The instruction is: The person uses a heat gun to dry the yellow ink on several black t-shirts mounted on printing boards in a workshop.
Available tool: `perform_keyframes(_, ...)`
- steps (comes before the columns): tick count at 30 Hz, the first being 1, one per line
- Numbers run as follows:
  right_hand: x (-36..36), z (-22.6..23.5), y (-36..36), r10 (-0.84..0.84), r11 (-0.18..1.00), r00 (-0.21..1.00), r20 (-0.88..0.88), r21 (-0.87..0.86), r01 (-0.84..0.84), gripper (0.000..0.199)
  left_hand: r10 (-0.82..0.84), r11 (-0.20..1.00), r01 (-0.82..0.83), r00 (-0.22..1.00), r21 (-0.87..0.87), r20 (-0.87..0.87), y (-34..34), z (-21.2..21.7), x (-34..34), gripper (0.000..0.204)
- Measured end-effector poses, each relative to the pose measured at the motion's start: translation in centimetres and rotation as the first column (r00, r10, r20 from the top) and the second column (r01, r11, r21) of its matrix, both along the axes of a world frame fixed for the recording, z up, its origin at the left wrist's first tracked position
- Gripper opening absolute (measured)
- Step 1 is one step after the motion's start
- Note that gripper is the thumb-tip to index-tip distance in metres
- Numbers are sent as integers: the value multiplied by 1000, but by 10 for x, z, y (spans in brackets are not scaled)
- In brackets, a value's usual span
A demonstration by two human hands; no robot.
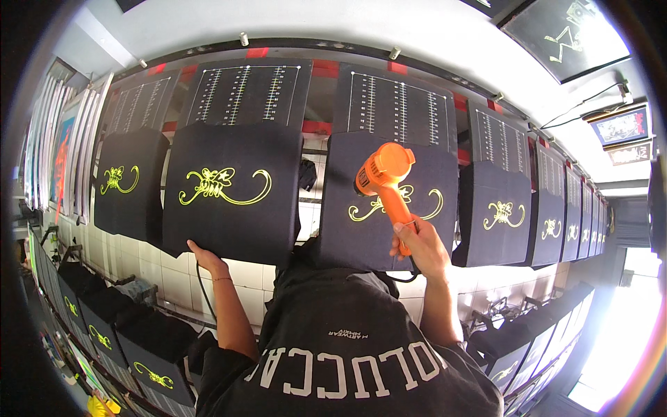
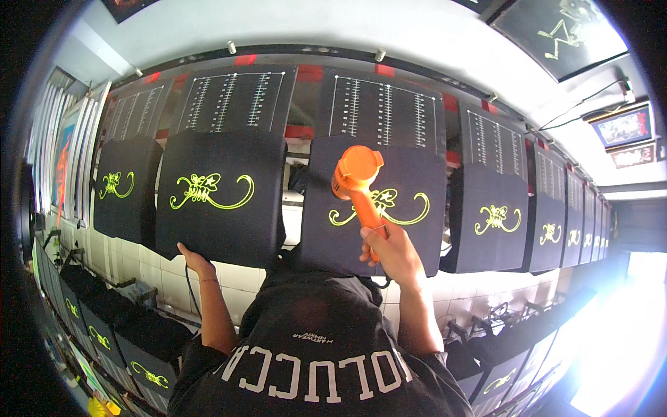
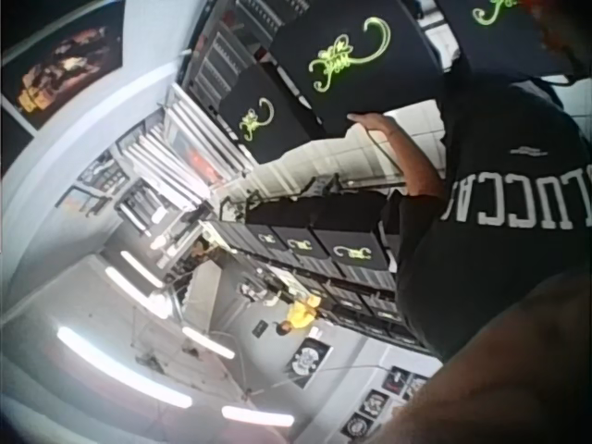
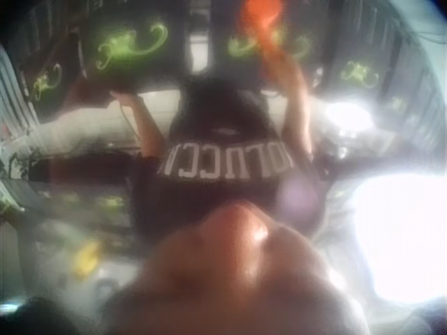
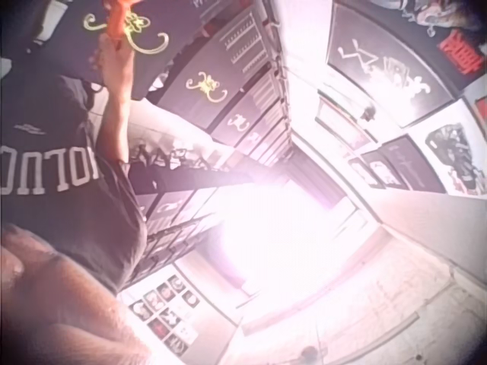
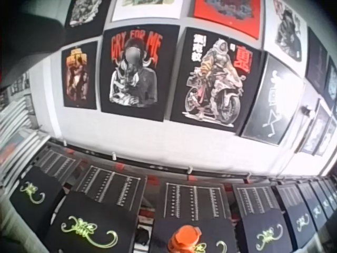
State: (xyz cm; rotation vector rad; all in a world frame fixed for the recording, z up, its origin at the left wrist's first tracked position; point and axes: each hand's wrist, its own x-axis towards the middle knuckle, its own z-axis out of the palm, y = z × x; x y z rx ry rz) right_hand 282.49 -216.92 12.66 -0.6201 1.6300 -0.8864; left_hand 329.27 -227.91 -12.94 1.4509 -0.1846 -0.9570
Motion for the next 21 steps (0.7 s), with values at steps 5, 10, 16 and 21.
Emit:
perform_keyframes(5,4,7,1,0,1000,1000,2,4,0,27,11,1000,-11,1000,22,23,-1,0,-2,71)
perform_keyframes(10,1,1,2,-33,999,993,-110,14,35,26,19,999,-21,998,37,54,-1,1,-2,72)
perform_keyframes(16,-4,6,24,-81,996,991,-109,30,85,27,3,999,-5,997,32,77,0,-2,-1,72)
perform_keyframes(21,-7,11,42,-115,993,993,13,23,115,27,-5,1000,2,995,29,100,1,-2,0,72)
